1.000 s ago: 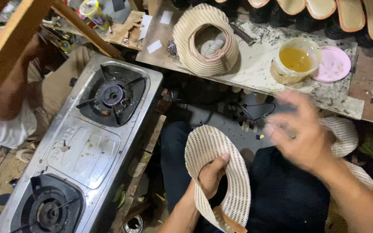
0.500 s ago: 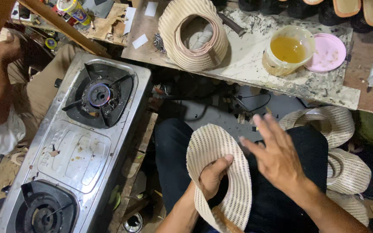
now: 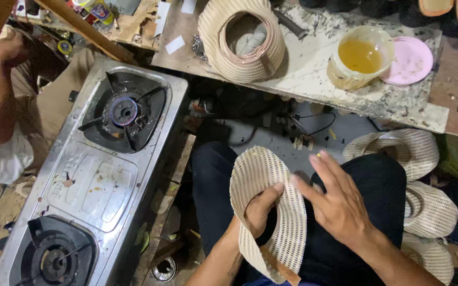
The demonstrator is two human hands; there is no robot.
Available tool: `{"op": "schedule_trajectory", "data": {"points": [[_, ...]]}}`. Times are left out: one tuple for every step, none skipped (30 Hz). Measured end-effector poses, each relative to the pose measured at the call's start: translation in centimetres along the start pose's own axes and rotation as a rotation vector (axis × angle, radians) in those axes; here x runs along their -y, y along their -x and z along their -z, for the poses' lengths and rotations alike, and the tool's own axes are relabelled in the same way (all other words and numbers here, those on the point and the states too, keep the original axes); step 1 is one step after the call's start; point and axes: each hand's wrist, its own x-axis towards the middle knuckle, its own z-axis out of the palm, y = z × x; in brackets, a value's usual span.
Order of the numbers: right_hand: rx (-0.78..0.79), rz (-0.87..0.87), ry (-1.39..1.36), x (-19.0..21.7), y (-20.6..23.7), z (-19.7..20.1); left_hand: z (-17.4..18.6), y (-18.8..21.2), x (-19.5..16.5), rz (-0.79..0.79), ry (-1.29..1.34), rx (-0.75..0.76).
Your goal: The person sits on the floor holding a woven mesh shoe upper on their lap. They dip their fingers into a cup of yellow glue, spread it along the upper's edge, and press a thin strip onto the glued edge, repeating the glue-and-press cycle and turning the upper to work different sections.
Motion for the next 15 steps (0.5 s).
{"op": "schedule_trajectory", "data": {"points": [[-0.005, -0.036, -0.071, -0.1, -0.1, 0.1, 0.0, 0.1, -0.1, -0.022, -0.029, -0.005], [-0.008, -0.069, -0.143, -0.1, -0.2, 0.2, -0.1, 0.2, -0.2, -0.044, -0.055, -0.012], [-0.021, -0.097, -0.216, 0.0, -0.4, 0.2, 0.0, 0.2, -0.3, -0.075, -0.087, -0.021], [-0.005, -0.207, -0.457, 0.1, -0.6, 0.1, 0.0, 0.2, -0.3, -0.058, -0.063, -0.033], [0.024, -0.324, -0.702, 0.6, -0.5, 0.1, 0.1, 0.1, -0.2, -0.032, -0.035, -0.051], [0.052, -0.444, -0.947, 1.2, -0.5, 0.1, 0.2, 0.1, 0.0, -0.003, -0.01, -0.069], [0.076, -0.46, -0.973, 1.7, -0.6, 0.0, 0.4, 0.1, 0.4, -0.011, -0.035, -0.067], [0.095, -0.473, -0.995, 2.1, -0.7, 0.0, 0.6, 0.0, 0.8, -0.023, -0.06, -0.06], [0.118, -0.491, -1.021, 2.4, -0.9, 0.1, 0.8, -0.1, 1.2, -0.03, -0.087, -0.056], [0.117, -0.46, -0.941, 2.4, -1.2, 0.4, 1.0, -0.2, 1.7, -0.027, -0.089, -0.013], [0.114, -0.429, -0.86, 1.9, -1.8, 0.8, 1.2, -0.5, 2.2, -0.026, -0.092, 0.031], [0.109, -0.397, -0.779, 1.0, -2.6, 1.2, 1.5, -0.7, 2.7, -0.026, -0.096, 0.076], [0.115, -0.374, -0.623, 0.0, -3.3, 2.0, 1.9, -0.7, 3.0, 0.008, -0.067, 0.071], [0.121, -0.355, -0.466, -1.5, -4.3, 2.7, 2.2, -0.7, 3.2, 0.044, -0.038, 0.068], [0.007, -0.22, -0.33, -3.2, -5.5, 3.3, 2.5, -0.6, 3.4, 0.081, -0.007, 0.066]]}}
